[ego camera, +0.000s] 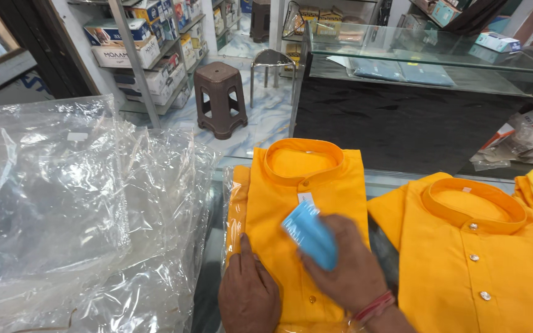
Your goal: The person folds a yellow shirt, brushes its surface with a blue brush, and places it into a clear plastic bag. The person repeats this process for multiple shirts, stacking the packaged items on the counter.
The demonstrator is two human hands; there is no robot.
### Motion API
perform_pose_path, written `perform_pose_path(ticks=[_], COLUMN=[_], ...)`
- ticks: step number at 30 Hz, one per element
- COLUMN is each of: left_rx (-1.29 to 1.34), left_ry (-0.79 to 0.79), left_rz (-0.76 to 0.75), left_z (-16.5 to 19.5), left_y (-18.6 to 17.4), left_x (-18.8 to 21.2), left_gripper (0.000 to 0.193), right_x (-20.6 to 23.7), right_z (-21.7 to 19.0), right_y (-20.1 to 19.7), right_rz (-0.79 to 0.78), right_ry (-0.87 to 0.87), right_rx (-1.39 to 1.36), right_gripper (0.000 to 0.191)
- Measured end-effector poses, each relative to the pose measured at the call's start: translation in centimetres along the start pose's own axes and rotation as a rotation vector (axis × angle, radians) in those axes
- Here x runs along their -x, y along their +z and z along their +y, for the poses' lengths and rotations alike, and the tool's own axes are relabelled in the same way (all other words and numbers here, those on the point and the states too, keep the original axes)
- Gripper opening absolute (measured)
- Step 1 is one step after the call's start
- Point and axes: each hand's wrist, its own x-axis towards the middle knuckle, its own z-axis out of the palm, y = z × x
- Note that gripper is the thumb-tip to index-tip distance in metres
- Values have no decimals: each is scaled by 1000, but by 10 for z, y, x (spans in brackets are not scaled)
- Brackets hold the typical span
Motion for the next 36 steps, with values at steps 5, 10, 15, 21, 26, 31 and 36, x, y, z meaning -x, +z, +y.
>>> perform_pose_path(ticks=[5,10,15,21,26,31,36], left_rx=[2,-79,-52,81,35,28,73], left_ry=[2,79,412,311,268,308,291], left_rz=[-6,22,43,-65,-124,-94,-115], left_z=[5,16,17,8,2,-4,-5], left_y=[-7,-16,-19,-13,-2,6,5], left_x=[-2,0,-3,-8,-11,-15,-12], left_gripper=[55,61,54,55,56,57,57], right_x=[17,16,20,7,-26,-10,-14], right_z=[-9,-11,-13,3,34,28,21], right_y=[21,16,15,6,-13,-8,-1], right_rz=[47,84,59,-88,184,248,-201], right_ry=[69,-8,-9,-85,110,29,-125], right_rx=[3,29,-51,-50,98,-51,64], right_gripper=[70,72,69,68,71,69,67])
